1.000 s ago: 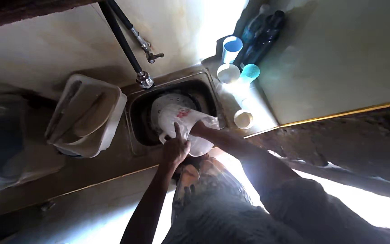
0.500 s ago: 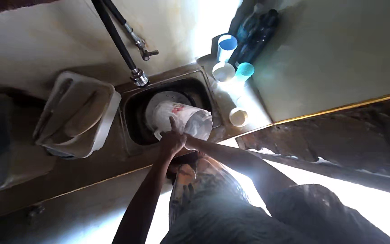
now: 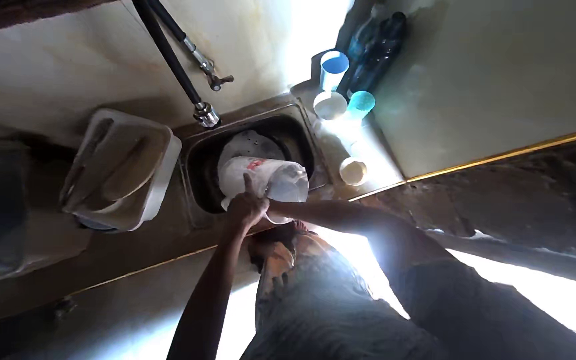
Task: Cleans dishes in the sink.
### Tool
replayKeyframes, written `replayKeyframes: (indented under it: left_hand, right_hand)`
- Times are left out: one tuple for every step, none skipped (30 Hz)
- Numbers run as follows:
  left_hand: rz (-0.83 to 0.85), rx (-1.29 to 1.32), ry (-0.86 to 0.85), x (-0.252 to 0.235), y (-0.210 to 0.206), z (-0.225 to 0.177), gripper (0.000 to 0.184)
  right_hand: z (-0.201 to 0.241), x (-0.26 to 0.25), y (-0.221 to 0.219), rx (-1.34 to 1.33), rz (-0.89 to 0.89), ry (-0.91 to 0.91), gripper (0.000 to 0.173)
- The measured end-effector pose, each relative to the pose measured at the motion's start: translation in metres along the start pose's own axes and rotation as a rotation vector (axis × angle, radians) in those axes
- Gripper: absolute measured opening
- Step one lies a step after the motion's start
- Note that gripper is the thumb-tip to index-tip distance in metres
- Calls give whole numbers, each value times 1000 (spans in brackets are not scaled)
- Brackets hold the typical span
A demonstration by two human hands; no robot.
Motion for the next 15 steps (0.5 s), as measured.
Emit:
replayKeyframes:
  left_hand:
    - [-14, 68, 24, -6, 2, 11, 88]
    - [-33, 140, 36, -12, 4, 18, 85]
    - [-50, 200, 43, -18, 5, 24, 79]
    - [-71, 268, 39, -25, 9, 28, 74]
    - [-86, 359, 26, -30, 15, 31, 65]
    - [-89, 479, 14, -32, 20, 35, 53]
    - [-72, 602, 8, -30, 26, 36, 40]
    - [-39, 697, 11, -26, 33, 34, 31]
    - [-20, 755, 18, -24, 42, 32, 26]
    - [-6, 796, 24, -22, 51, 30, 26]
    - [9, 836, 29, -19, 60, 26, 29]
    - [23, 896, 35, -15, 67, 23, 33]
    - [32, 968, 48, -12, 69, 22, 33]
    - [59, 1043, 49, -11, 67, 21, 35]
    - [105, 1096, 42, -10, 60, 20, 36]
  right_hand:
    - [40, 2, 12, 46, 162, 18, 36]
    - [59, 6, 23, 102, 255, 34, 38]
    - [66, 12, 33, 141, 291, 51, 37]
    - [72, 18, 44, 172, 279, 112, 36]
    - [79, 27, 59, 201, 234, 188, 36]
    - [82, 34, 75, 244, 161, 263, 35]
    - [83, 37, 93, 290, 66, 330, 34]
    - [86, 37, 116, 349, -23, 400, 32]
    - [90, 35, 143, 392, -148, 494, 33]
    - [98, 35, 167, 442, -275, 593, 37]
    - [111, 37, 189, 458, -355, 644, 40]
    - [126, 41, 210, 422, -451, 674, 41]
    - [138, 46, 230, 297, -570, 685, 39]
    - [141, 50, 248, 111, -695, 638, 37]
    - [136, 53, 264, -113, -796, 535, 34]
Point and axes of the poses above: each hand's wrist, its own x-axis away from the middle knuckle, its own y-axis out of the back of the hand, z = x × y, the point moved 10 cm from there along -x, towards the middle knuckle, and after that the axes turned 6 degrees about y, right-handed, at the moved point
